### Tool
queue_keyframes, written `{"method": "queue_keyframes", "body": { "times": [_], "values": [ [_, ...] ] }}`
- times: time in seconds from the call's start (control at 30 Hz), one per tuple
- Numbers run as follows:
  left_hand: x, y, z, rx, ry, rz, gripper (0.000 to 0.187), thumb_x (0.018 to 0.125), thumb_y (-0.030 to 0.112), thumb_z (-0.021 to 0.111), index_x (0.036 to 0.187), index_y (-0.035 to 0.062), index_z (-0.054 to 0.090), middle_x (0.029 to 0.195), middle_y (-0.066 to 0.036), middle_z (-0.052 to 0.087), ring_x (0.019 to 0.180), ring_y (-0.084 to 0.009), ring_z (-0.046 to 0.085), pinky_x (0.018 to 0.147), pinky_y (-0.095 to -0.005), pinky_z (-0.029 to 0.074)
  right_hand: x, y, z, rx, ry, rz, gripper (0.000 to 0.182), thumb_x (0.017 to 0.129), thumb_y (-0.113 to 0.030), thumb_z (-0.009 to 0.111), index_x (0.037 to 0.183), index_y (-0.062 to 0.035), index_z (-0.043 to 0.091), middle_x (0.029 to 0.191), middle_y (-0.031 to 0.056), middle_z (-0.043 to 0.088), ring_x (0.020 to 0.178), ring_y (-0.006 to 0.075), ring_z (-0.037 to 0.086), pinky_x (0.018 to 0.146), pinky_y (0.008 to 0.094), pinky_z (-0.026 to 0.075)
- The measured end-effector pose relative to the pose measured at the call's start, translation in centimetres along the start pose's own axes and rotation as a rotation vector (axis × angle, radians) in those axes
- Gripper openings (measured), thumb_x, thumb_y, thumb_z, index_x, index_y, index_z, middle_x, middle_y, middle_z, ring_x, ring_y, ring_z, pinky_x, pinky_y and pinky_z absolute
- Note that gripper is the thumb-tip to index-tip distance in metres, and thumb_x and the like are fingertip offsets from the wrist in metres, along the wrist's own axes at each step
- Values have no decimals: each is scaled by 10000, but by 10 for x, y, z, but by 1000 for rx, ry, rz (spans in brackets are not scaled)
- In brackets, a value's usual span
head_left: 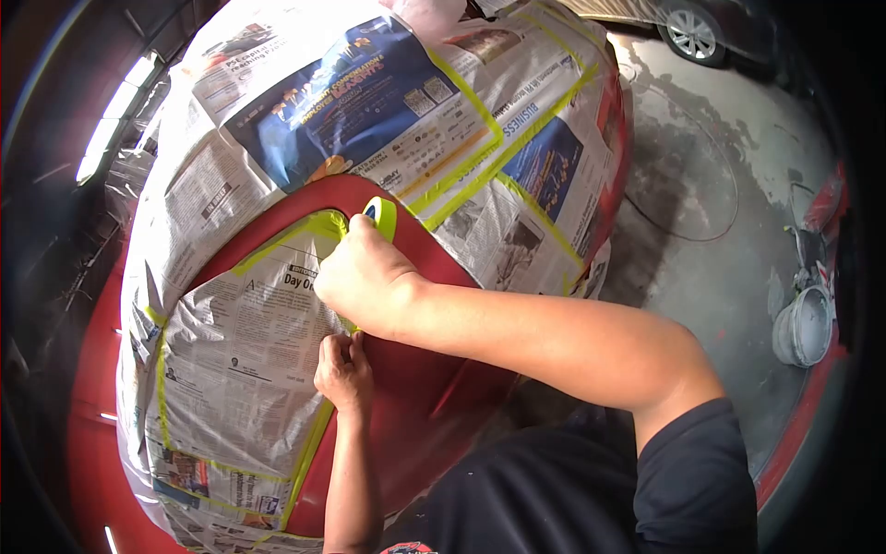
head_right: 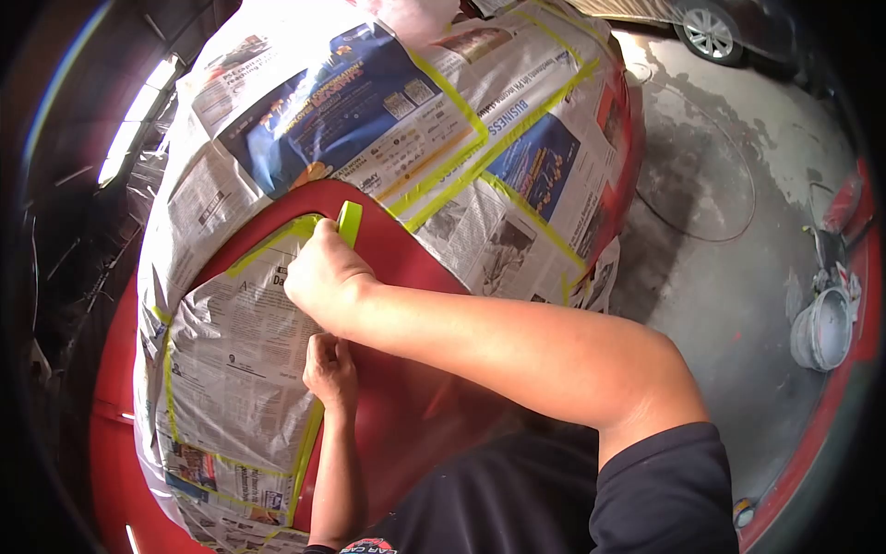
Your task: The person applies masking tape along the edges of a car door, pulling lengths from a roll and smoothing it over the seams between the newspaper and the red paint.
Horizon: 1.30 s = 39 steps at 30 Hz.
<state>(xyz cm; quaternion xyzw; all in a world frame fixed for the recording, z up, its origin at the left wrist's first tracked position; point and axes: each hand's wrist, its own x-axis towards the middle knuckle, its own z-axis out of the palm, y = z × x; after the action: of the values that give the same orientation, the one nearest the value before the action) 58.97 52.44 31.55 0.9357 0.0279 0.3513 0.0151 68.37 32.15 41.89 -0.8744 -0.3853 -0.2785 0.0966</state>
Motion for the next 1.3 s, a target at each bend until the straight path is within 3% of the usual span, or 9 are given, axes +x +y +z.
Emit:
{"method": "queue_keyframes", "body": {
  "times": [0.23,0.53,1.0,1.1,1.3],
  "values": [
    [1,4,1,-4,50,23,213,888,178,763,848,109,566,748,-50,606,630,-302,606,572,-427,472,5,-6,-16,97,-145,-22,79,854,-234,706,848,-196,776,800,-51,745,780,157,713,778,385,432],
    [0,3,4,-25,32,-19,231,891,190,778,804,122,575,709,-29,600,589,-264,601,545,-403,467,2,14,24,29,-52,96,80,836,-207,701,791,-212,767,737,-48,730,739,173,712,714,395,428],
    [6,5,11,70,119,158,212,848,168,785,791,137,582,706,-12,620,585,-250,629,533,-390,482,10,8,42,16,-19,163,86,838,-207,699,778,-214,760,733,-51,729,726,163,713,697,396,445],
    [8,6,12,67,105,140,203,847,163,780,797,136,585,726,-12,622,596,-241,627,548,-391,480,15,10,35,74,-158,138,115,890,-209,683,919,-185,792,873,-34,760,875,189,721,744,438,464],
    [11,11,17,42,115,72,206,867,198,782,803,137,597,736,-1,637,590,-220,622,554,-387,476,18,9,34,77,-157,118,121,894,-216,682,933,-184,791,887,-32,759,886,184,718,734,432,458]
  ]
}}
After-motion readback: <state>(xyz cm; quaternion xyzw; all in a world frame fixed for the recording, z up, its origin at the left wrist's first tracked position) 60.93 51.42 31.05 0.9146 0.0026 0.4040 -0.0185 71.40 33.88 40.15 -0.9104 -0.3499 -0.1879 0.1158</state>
